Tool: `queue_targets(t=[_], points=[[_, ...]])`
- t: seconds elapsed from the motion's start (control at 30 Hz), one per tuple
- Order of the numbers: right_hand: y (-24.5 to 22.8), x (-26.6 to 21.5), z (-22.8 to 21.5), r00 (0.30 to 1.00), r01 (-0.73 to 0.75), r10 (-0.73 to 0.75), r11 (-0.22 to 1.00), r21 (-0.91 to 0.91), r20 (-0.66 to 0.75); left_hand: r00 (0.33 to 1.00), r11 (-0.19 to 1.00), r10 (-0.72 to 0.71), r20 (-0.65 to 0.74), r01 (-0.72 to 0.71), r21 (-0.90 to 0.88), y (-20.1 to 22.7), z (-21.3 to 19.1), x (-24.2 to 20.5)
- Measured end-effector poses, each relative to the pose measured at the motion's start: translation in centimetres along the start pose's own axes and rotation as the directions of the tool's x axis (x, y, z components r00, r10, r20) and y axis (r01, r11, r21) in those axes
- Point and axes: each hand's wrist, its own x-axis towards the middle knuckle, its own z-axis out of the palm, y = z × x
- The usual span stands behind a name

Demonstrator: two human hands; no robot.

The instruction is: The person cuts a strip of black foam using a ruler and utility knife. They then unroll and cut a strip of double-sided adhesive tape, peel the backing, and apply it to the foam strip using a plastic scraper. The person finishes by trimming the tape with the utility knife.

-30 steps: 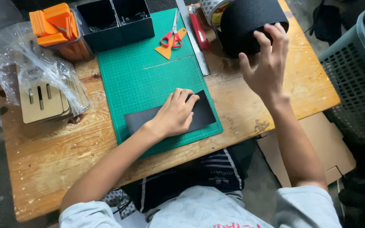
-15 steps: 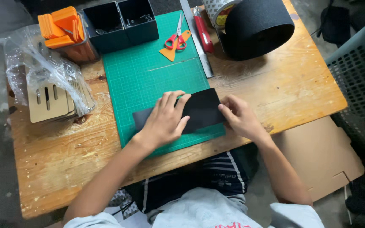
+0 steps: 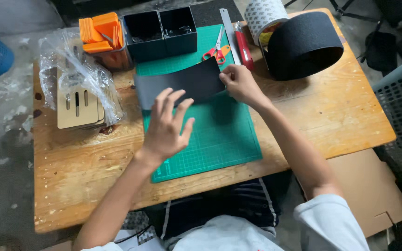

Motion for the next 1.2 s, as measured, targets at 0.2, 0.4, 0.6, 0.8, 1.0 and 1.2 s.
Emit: queue_targets(t=[0.2, 0.4, 0.6, 0.8, 1.0, 1.2], points=[[-8.9, 5.9, -6.3, 0.984, -0.033, -0.113, 0.642, -0.766, -0.137, 0.983, 0.946, 0.135, 0.123, -0.091, -0.311, 0.5, 3.0, 0.0], [-3.9, 15.3, -11.3, 0.954, -0.275, -0.074, 0.167, -0.947, -0.29, 0.976, 0.891, 0.212, 0.043, -0.175, -0.419, 0.7, 4.2, -0.7], [-2.2, 16.8, -12.6, 0.965, -0.255, 0.181, 0.496, -0.83, -0.188, 0.98, 0.886, 0.195, -0.037, -0.193, -0.423, 0.8, 4.1, -0.7], [-3.3, 15.8, -17.4, 0.943, -0.035, -0.254, 0.565, -0.824, -0.214, 0.981, 0.873, 0.18, -0.072, -0.193, -0.448, 1.1, 3.5, -0.8], [-13.0, 0.2, -16.4, 0.888, 0.46, -0.455, 0.867, -0.191, 0.071, 0.981, 0.703, -0.192, 0.01, 0.144, -0.697, 2.4, 2.1, 0.1], [-8.5, -12.3, -9.3, 0.98, 0.098, -0.113, 0.991, 0.094, 0.167, 0.827, 0.229, -0.356, 0.435, 0.529, -0.817, 5.3, -1.3, 1.9]])
